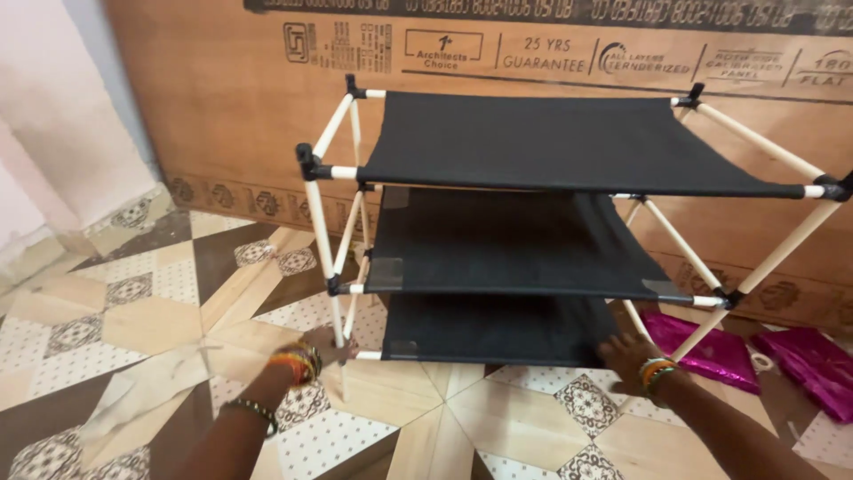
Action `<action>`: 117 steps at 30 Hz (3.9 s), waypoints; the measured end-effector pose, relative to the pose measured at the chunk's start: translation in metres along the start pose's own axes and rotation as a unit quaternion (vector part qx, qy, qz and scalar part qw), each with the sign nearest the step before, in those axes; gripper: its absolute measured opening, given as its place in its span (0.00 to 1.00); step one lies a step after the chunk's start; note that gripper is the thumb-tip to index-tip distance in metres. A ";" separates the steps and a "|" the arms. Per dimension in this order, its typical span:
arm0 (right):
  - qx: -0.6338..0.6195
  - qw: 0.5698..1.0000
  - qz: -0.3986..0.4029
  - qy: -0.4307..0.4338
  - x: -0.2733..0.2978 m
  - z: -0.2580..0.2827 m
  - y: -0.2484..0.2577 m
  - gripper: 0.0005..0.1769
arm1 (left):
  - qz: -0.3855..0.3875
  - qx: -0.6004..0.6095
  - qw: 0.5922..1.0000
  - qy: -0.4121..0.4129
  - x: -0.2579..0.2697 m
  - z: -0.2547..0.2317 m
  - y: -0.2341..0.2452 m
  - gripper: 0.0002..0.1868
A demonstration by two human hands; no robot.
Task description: The person assembles a three-tier black fabric shoe rack with white poles and black connectors. They attach the fabric shelves to the frame, secure the joints, and adjust the structure to ensure stability.
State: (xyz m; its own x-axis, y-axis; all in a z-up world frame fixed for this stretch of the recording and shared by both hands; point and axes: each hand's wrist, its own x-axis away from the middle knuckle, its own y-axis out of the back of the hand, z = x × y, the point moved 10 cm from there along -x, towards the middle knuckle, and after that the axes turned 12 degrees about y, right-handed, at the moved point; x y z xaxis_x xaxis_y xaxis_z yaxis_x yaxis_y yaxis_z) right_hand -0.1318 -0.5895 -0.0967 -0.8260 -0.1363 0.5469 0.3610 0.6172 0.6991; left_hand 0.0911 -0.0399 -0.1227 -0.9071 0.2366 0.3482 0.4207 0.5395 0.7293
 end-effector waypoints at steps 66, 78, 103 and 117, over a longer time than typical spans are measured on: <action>-0.090 0.995 -0.001 0.049 0.078 -0.066 -0.030 0.20 | -0.187 -0.044 0.952 0.238 0.024 -0.038 0.092 0.24; -0.068 0.991 -0.021 -0.114 0.079 -0.082 0.013 0.12 | -0.063 0.193 0.963 0.178 -0.004 -0.021 0.089 0.37; -0.146 0.942 -0.169 -0.252 0.100 -0.051 0.047 0.49 | -0.167 -0.121 0.977 0.061 0.006 -0.071 0.094 0.30; -0.152 0.825 -0.522 0.156 -0.010 0.214 0.353 0.32 | 0.045 0.099 0.987 0.119 0.012 -0.052 0.050 0.29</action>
State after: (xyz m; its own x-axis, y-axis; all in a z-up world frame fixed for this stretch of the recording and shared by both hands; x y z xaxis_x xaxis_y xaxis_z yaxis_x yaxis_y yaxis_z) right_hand -0.0885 -0.2047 0.0458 -0.6206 -0.6926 -0.3677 -0.3456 -0.1793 0.9211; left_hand 0.1021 -0.0523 -0.0519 -0.8268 0.1079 0.5521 0.4672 0.6783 0.5671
